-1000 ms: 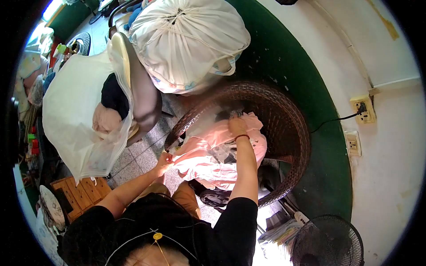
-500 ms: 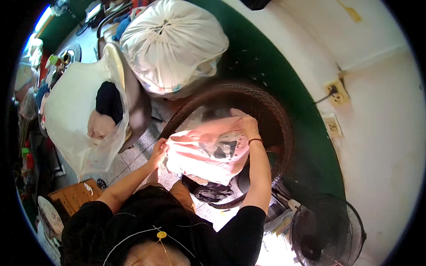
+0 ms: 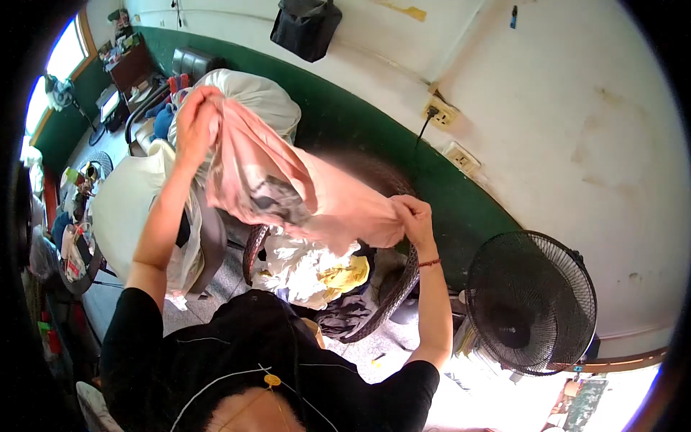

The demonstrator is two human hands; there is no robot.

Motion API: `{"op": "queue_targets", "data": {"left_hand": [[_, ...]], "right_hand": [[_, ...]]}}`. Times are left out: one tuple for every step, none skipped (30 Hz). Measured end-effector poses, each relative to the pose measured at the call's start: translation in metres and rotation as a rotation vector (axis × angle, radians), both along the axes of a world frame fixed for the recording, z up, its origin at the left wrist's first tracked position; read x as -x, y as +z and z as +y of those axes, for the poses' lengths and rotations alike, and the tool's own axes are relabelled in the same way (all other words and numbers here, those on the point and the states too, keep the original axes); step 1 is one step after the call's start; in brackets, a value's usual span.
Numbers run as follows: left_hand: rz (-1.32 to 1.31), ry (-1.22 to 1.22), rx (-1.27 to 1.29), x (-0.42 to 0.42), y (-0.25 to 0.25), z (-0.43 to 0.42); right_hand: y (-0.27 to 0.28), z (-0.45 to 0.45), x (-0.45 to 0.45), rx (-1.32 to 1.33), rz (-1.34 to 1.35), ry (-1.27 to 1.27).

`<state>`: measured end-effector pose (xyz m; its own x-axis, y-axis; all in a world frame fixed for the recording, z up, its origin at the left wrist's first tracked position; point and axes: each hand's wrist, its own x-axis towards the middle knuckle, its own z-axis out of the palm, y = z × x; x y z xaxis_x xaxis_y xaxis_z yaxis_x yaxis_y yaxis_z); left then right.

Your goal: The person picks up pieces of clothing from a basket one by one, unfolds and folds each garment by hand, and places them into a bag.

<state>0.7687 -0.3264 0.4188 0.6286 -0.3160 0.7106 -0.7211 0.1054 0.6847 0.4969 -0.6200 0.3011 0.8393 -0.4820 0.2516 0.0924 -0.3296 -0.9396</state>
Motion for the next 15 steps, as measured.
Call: {"op": "queue_targets", "data": {"left_hand": [[-0.031,0.006,0.024,-0.004,0.014,-0.003],[-0.061,0.014,0.049,-0.007,0.025,-0.005],[0.027,-0.02,0.037,-0.008,0.037,-0.004],[0.114,-0.053,0.024,-0.009,0.047,-0.003],[-0.011,-0.001,0.01,-0.011,0.054,-0.005],[-0.022,0.003,0.014,-0.015,0.059,-0.006],[-0.063,-0.005,-0.003,-0.02,0.061,-0.007],[-0.104,-0.012,-0.02,-0.024,0.065,-0.006],[-0.126,-0.006,-0.046,-0.026,0.068,-0.005],[-0.132,0.001,-0.048,-0.027,0.072,-0.004],[-0.11,-0.036,-0.092,-0.029,0.075,-0.002],[-0.087,-0.069,-0.136,-0.031,0.078,0.0],[-0.113,-0.078,-0.162,-0.032,0.081,0.003],[-0.117,-0.065,-0.165,-0.033,0.084,0.006],[-0.109,-0.111,-0.199,-0.034,0.087,0.008]], "right_hand": [[0.011,0.014,0.007,0.023,-0.01,0.046],[0.019,0.024,0.013,0.046,-0.017,0.093],[0.025,0.031,0.019,0.081,-0.029,0.152],[0.027,0.038,0.022,0.081,-0.035,0.175],[0.033,0.049,0.023,0.067,-0.066,0.137],[0.038,0.057,0.023,0.054,-0.1,0.1],[0.038,0.06,0.023,0.057,-0.111,0.104],[0.037,0.062,0.023,0.046,-0.152,0.073],[0.037,0.063,0.023,0.033,-0.192,0.043],[0.038,0.061,0.024,0.075,-0.191,0.035],[0.053,0.067,0.026,0.205,-0.143,-0.018],[0.068,0.072,0.027,0.336,-0.095,-0.069],[0.068,0.068,0.028,0.422,-0.091,-0.117],[0.075,0.067,0.029,0.476,-0.12,-0.125],[0.077,0.065,0.029,0.495,-0.152,-0.148]]}}
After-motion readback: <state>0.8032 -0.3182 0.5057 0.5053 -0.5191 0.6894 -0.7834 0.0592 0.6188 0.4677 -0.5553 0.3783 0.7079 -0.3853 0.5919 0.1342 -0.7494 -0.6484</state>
